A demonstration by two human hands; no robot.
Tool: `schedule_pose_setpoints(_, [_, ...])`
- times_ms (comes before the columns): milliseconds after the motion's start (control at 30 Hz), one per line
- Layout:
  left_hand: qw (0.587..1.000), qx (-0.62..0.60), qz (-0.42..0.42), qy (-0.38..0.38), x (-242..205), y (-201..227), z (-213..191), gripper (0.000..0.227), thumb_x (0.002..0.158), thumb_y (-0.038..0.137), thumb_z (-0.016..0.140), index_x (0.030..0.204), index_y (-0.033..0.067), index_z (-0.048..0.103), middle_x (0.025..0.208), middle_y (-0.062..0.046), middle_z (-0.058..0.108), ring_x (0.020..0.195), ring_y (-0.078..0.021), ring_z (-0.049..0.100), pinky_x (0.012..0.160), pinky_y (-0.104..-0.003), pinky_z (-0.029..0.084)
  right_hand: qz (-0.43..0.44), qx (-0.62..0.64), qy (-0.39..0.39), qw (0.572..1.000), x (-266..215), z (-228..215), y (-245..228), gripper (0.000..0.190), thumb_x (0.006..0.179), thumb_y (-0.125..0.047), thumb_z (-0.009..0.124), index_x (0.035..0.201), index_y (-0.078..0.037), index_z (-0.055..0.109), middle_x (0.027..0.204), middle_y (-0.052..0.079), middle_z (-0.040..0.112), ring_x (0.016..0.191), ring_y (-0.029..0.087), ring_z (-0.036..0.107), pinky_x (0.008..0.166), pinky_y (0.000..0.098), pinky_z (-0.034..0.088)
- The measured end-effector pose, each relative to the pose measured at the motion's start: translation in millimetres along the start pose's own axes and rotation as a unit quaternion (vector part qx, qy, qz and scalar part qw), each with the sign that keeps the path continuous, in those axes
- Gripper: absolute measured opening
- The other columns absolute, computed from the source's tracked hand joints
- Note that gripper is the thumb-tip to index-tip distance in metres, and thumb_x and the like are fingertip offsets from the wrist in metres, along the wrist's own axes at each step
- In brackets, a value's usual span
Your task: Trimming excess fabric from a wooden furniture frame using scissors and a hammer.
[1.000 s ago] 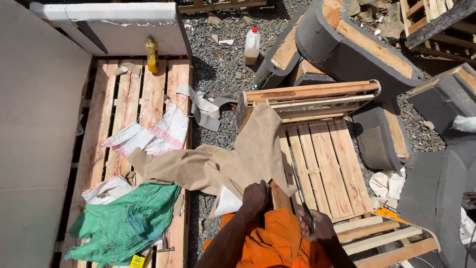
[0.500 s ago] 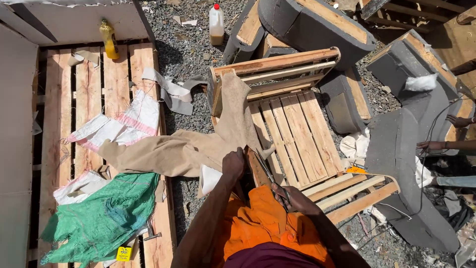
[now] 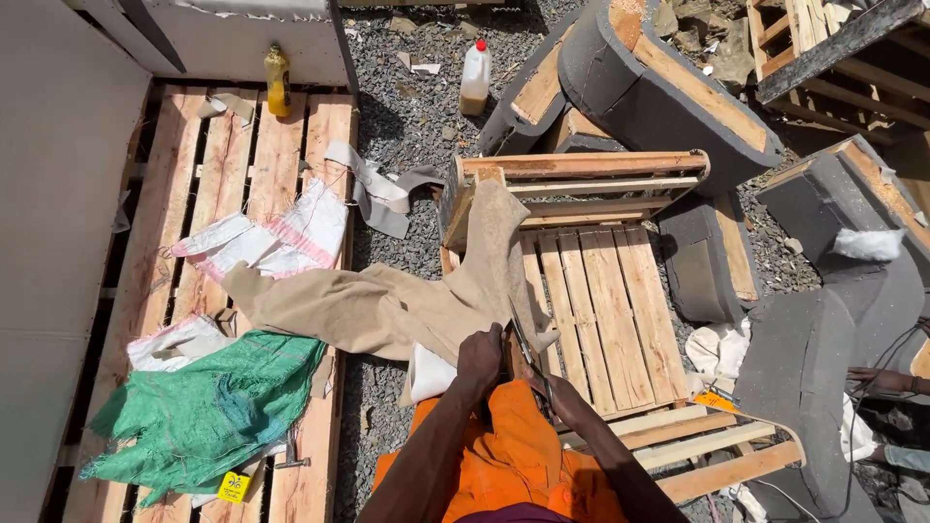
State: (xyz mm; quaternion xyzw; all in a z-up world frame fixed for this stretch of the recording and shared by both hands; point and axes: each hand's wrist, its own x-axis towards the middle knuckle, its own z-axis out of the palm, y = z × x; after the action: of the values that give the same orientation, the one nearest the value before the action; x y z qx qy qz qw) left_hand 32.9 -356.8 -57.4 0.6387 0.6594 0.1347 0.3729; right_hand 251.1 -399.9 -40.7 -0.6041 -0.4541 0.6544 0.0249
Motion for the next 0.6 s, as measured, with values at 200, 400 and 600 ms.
schedule_pose_setpoints(200, [0.998, -0.045, 0.027, 0.042, 3.9, 8.2, -14.1, 0.037, 0.104, 0.028, 0.039, 0.121, 0.0061, 0.063, 0.082, -0.021, 0.069, 0.072, -0.0393, 0.062, 0.072, -0.051, 0.047, 0.040, -0.007, 0.029, 0.999, -4.5, 8.6, -59.0, 0.105, 0.078, -0.078, 0.048, 0.153, -0.004, 0.047, 0.158, 0.019, 0.048, 0.147, 0.034, 0.047, 0.118, 0.0507, 0.039])
schedule_pose_setpoints(400, [0.982, -0.054, 0.135, 0.121, -7.1, 17.8, -28.6, 0.020, 0.098, 0.019, 0.056, 0.105, 0.0023, 0.063, 0.067, -0.019, 0.064, 0.057, -0.0389, 0.058, 0.059, -0.047, 0.046, -0.036, 0.001, 0.085, 0.996, 5.7, 4.5, -43.6, 0.065, 0.089, -0.069, 0.054, 0.076, -0.005, 0.055, 0.068, 0.005, 0.045, 0.064, 0.018, 0.044, 0.062, 0.0330, 0.033])
schedule_pose_setpoints(600, [0.981, -0.023, 0.150, 0.123, -2.8, 9.4, -13.3, 0.024, 0.099, 0.020, 0.059, 0.116, 0.0031, 0.060, 0.075, -0.021, 0.067, 0.068, -0.0399, 0.062, 0.067, -0.048, 0.048, -0.002, 0.099, 0.113, 0.989, 9.6, 1.2, -24.0, 0.050, 0.096, -0.037, 0.069, 0.083, 0.011, 0.072, 0.067, 0.008, 0.049, 0.061, 0.018, 0.043, 0.058, 0.0327, 0.035])
